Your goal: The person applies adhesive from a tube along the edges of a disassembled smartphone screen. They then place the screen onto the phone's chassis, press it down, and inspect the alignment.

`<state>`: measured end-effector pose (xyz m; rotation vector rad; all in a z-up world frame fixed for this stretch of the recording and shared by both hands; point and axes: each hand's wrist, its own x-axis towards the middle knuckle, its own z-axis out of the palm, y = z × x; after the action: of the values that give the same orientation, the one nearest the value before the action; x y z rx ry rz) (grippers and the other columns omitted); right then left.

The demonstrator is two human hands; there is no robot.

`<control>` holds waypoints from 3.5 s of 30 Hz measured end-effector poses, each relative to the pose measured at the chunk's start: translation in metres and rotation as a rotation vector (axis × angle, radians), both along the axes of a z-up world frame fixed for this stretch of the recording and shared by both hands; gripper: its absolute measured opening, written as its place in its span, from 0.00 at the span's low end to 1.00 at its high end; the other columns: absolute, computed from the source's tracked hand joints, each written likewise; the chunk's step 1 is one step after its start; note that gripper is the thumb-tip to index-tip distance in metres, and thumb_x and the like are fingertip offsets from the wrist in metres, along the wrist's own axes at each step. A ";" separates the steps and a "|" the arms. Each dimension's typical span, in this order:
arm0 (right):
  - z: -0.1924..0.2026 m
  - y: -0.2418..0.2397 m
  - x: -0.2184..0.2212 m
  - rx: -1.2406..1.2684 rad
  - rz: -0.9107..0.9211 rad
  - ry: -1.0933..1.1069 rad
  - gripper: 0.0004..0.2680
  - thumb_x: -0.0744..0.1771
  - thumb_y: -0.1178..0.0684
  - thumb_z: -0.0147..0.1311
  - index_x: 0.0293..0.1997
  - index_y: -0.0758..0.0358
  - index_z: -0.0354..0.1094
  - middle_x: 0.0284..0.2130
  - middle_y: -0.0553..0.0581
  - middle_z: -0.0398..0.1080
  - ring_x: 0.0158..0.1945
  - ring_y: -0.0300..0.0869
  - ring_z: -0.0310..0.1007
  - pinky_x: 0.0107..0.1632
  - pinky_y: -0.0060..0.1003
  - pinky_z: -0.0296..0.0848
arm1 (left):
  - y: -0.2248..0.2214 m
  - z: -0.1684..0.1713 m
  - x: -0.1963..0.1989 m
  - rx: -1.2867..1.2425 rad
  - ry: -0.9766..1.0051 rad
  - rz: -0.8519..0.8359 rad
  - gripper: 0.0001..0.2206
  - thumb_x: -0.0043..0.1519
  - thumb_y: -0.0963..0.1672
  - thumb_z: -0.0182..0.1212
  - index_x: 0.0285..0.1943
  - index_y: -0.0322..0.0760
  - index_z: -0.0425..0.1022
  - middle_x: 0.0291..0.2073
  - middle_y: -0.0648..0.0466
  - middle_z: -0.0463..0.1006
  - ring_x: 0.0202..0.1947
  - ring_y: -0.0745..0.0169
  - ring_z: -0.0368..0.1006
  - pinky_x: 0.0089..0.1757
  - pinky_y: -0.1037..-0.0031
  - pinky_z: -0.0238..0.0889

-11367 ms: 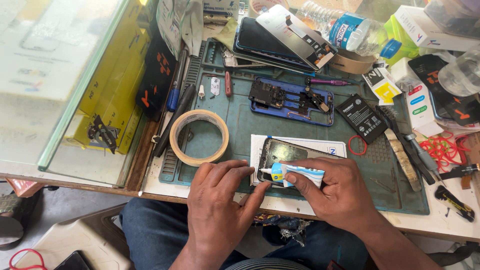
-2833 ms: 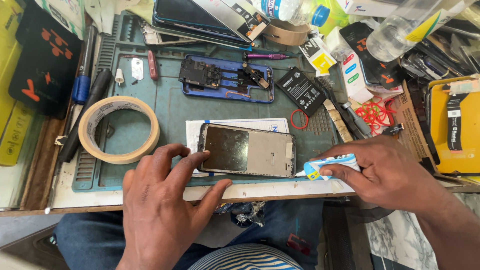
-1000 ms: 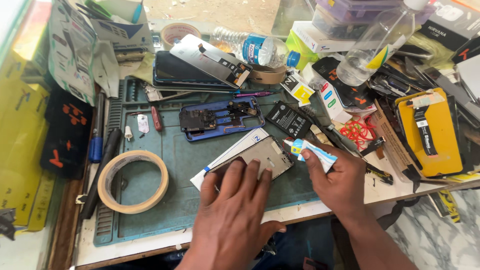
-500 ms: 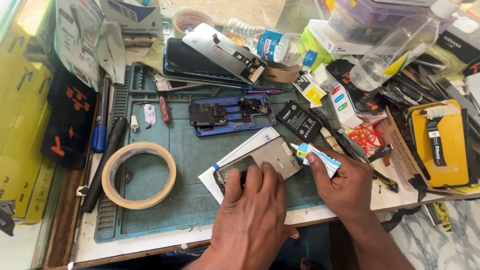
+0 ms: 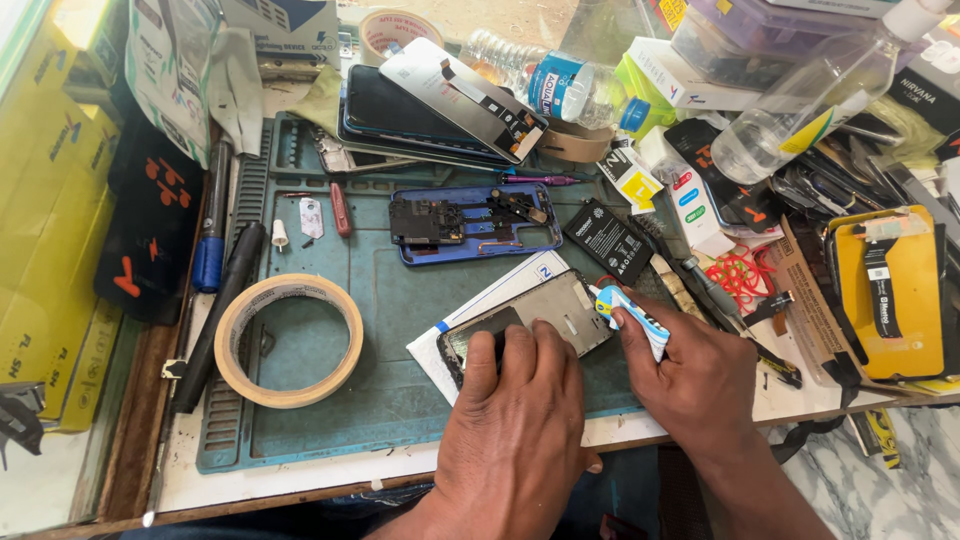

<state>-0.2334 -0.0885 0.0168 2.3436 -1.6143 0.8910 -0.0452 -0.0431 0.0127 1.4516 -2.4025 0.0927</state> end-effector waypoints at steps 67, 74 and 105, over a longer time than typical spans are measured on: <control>0.016 0.033 -0.020 0.279 -0.351 0.011 0.09 0.66 0.50 0.63 0.43 0.65 0.81 0.14 0.59 0.70 0.12 0.43 0.64 0.22 0.39 0.61 | 0.005 0.008 0.003 -0.004 -0.102 -0.020 0.40 0.47 0.60 0.66 0.56 0.21 0.74 0.53 0.38 0.70 0.54 0.45 0.62 0.55 0.54 0.45; -0.014 0.042 -0.075 0.350 -0.140 -0.738 0.10 0.70 0.52 0.58 0.45 0.74 0.74 0.24 0.56 0.72 0.25 0.36 0.67 0.29 0.34 0.66 | 0.006 0.001 0.004 0.065 0.077 -0.008 0.41 0.44 0.60 0.70 0.56 0.24 0.73 0.50 0.43 0.70 0.54 0.48 0.62 0.54 0.55 0.44; -0.058 0.083 -0.057 0.324 0.384 -0.955 0.12 0.66 0.63 0.59 0.53 0.62 0.63 0.49 0.63 0.67 0.45 0.41 0.72 0.40 0.32 0.77 | 0.053 -0.008 0.011 0.187 0.852 -0.116 0.28 0.56 0.52 0.74 0.63 0.36 0.77 0.42 0.47 0.83 0.42 0.50 0.81 0.44 0.63 0.73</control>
<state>-0.2901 -0.0057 -0.0415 2.6725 -1.6584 2.2409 -0.0344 0.0101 0.0049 1.0921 -1.7933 -0.6580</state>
